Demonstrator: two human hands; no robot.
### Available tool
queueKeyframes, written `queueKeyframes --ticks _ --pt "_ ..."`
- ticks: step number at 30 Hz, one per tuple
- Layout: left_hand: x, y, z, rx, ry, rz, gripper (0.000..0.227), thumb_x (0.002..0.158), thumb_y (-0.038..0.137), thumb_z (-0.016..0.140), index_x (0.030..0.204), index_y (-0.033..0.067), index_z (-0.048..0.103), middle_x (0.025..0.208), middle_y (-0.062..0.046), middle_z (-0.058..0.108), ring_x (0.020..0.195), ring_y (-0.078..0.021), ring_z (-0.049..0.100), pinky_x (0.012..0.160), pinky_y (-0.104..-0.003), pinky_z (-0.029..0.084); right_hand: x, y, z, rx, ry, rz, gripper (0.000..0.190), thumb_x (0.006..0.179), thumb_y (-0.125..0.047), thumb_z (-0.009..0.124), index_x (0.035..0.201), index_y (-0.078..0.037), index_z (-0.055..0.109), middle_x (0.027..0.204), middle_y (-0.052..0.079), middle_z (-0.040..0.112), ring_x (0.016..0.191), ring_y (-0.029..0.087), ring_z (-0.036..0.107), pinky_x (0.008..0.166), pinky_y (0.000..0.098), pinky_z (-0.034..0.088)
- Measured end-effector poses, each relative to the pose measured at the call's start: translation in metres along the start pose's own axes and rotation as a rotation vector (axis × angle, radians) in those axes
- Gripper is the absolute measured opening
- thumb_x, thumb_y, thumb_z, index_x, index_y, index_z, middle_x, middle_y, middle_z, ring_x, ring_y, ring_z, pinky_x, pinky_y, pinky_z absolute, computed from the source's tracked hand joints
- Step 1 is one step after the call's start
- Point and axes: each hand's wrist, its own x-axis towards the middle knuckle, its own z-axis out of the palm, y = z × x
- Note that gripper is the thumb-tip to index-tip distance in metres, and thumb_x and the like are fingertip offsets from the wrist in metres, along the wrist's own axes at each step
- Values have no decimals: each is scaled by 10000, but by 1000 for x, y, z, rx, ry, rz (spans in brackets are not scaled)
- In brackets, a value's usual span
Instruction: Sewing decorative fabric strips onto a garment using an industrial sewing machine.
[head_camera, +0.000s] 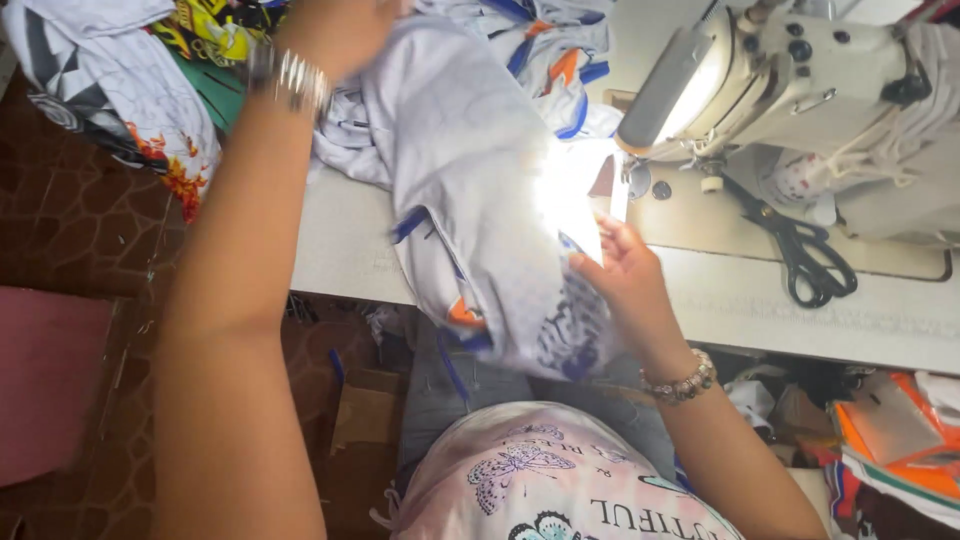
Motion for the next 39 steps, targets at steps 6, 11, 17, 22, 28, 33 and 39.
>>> queueKeyframes --ticks 6,11,17,22,28,33,39 --pt "-110 59 11 -287 -236 -367 218 911 164 755 1070 13 746 942 -202 742 852 -375 694 772 -468 529 13 14 -23 -298 109 -226 447 883 32 763 1313 3 645 1162 174 651 1099 258 699 935 342 586" --pt "-166 63 49 -234 -266 -524 173 821 137 803 985 111 755 817 -76 741 723 -254 669 671 -371 524 11 7 -9 -230 56 -232 376 876 -3 809 1237 -20 709 1049 106 684 926 133 688 844 254 621" --pt "-147 48 11 -213 571 -346 167 1146 191 550 1108 35 598 1020 -107 614 807 -206 607 552 -289 577 -15 -8 -12 -506 146 -494 215 959 -63 752 1166 -70 693 1156 80 690 1028 159 661 962 261 540" --pt "-123 110 49 -251 381 -197 324 958 -176 492 1217 -10 593 1153 -154 656 924 -278 614 816 -372 529 -58 -2 17 -657 -949 -806 318 1057 -162 526 1285 22 647 1524 282 443 1250 428 625 1061 518 504" --pt "-114 139 90 -327 211 -176 218 923 145 833 1010 50 658 970 -90 597 759 -197 604 697 -308 577 -32 24 2 -619 -353 -530 57 961 -38 671 1010 -43 701 962 102 720 858 218 704 804 328 572" --pt "-78 131 116 -56 194 23 226 882 133 874 1032 55 725 1046 -86 549 909 -277 551 745 -375 547 22 52 18 -761 -42 -561 199 1002 -197 670 1120 -41 636 916 102 601 630 189 562 642 357 467" --pt "-77 148 56 -249 301 101 52 1071 74 558 1079 24 543 1282 -141 569 1277 -393 448 1061 -478 518 36 76 27 -844 0 -632 250 848 -123 784 1055 -102 645 878 42 647 786 234 638 682 385 493"
